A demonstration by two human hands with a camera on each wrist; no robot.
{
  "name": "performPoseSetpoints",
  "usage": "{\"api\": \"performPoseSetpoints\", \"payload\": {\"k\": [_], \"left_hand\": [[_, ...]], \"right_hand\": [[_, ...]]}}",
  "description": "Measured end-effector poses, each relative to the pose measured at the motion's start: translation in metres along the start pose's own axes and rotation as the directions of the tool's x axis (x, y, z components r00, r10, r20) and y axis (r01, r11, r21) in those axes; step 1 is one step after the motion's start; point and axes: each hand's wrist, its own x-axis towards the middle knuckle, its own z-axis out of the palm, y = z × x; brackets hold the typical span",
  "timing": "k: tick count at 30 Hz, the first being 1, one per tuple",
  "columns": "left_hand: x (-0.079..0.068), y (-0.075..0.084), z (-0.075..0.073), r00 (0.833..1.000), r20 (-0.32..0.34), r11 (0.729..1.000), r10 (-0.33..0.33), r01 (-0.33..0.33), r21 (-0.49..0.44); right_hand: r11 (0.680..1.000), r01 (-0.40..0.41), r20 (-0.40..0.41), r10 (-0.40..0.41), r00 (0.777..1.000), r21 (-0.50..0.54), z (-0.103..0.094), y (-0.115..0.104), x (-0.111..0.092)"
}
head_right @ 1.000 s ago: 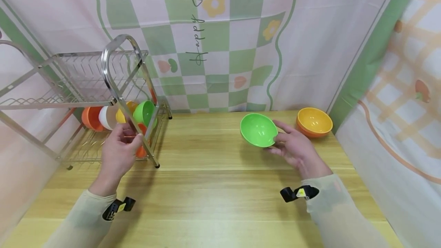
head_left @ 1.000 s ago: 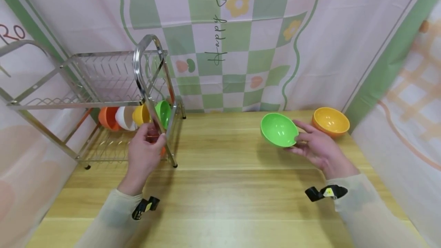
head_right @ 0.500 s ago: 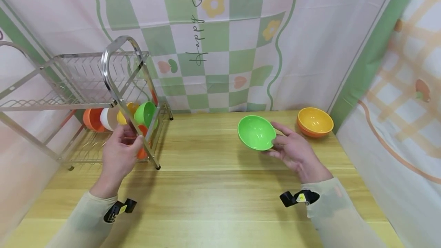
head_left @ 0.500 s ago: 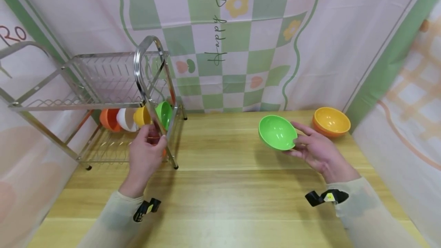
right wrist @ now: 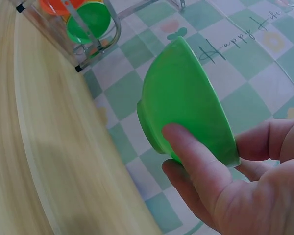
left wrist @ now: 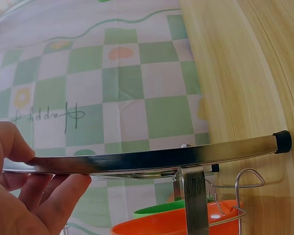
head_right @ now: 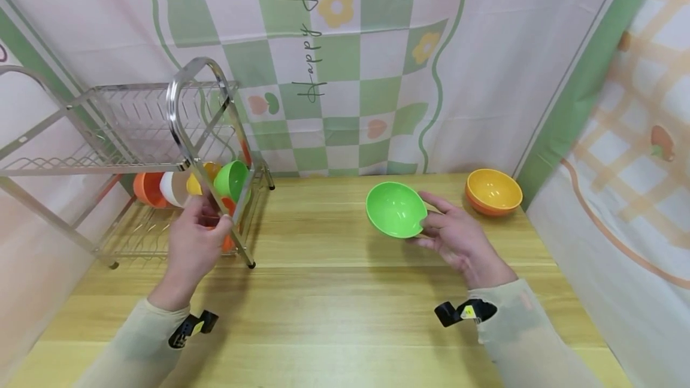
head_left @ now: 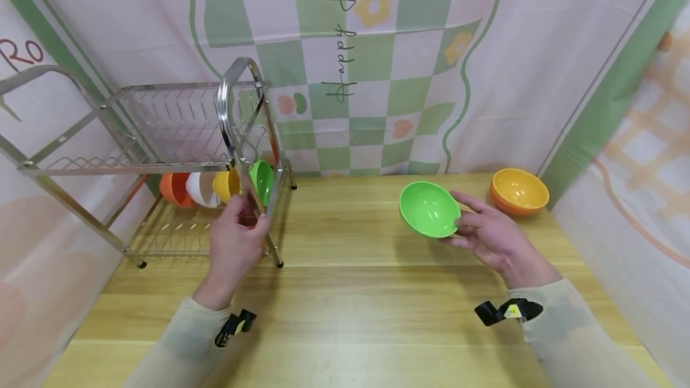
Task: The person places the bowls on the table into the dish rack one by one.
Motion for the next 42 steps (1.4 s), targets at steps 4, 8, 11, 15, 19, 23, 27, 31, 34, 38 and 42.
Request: {"api": "performPoseSetpoints", "payload": {"k": [4,8,11,15,19,23,27,31,34,38,42], "left_hand": [[-0.001,0.001,0.0,1.0,0.003,1.0,0.006,-0.005,-0.011],[-0.003,0.001,-0.001,0.999,0.016,0.997,-0.05,0.05,-0.061],[-0.005,0.002,-0.003,0.994,0.041,0.992,-0.098,0.101,-0.081],[-0.016,0.008,-0.002,0.998,0.025,0.996,-0.063,0.064,-0.068],[-0.036,0.018,0.004,0.989,-0.06,0.989,0.137,-0.139,-0.044],[-0.048,0.025,0.013,0.965,0.02,0.957,0.261,-0.256,-0.134],[-0.049,0.029,0.023,0.945,0.263,0.942,0.192,-0.103,-0.319],[-0.047,0.034,0.039,0.889,0.43,0.902,0.16,0.045,-0.429],[-0.046,0.037,0.054,0.858,0.482,0.848,0.178,0.114,-0.518],[-0.047,0.039,0.071,0.836,0.513,0.776,0.196,0.187,-0.602],[-0.048,0.042,0.082,0.823,0.529,0.698,0.209,0.253,-0.67]], "right_hand": [[1.0,0.009,0.016,-0.009,1.0,-0.014,0.006,0.0,-0.002],[0.999,0.024,0.037,-0.022,0.999,-0.044,0.014,0.0,-0.003],[0.997,0.031,0.043,-0.028,0.999,-0.065,0.018,0.0,-0.004],[0.995,0.034,0.044,-0.031,0.999,-0.089,0.02,-0.001,-0.005],[0.993,0.04,0.049,-0.035,0.998,-0.109,0.022,-0.001,-0.006],[0.991,0.046,0.054,-0.04,0.998,-0.123,0.025,-0.001,-0.008],[0.989,0.052,0.061,-0.044,0.997,-0.141,0.03,0.001,-0.01],[0.985,0.059,0.072,-0.048,0.996,-0.16,0.036,0.003,-0.012],[0.983,0.065,0.075,-0.052,0.996,-0.173,0.043,0.006,-0.013],[0.981,0.07,0.073,-0.058,0.996,-0.179,0.052,0.01,-0.014],[0.98,0.078,0.079,-0.064,0.995,-0.184,0.061,0.014,-0.016]]}}
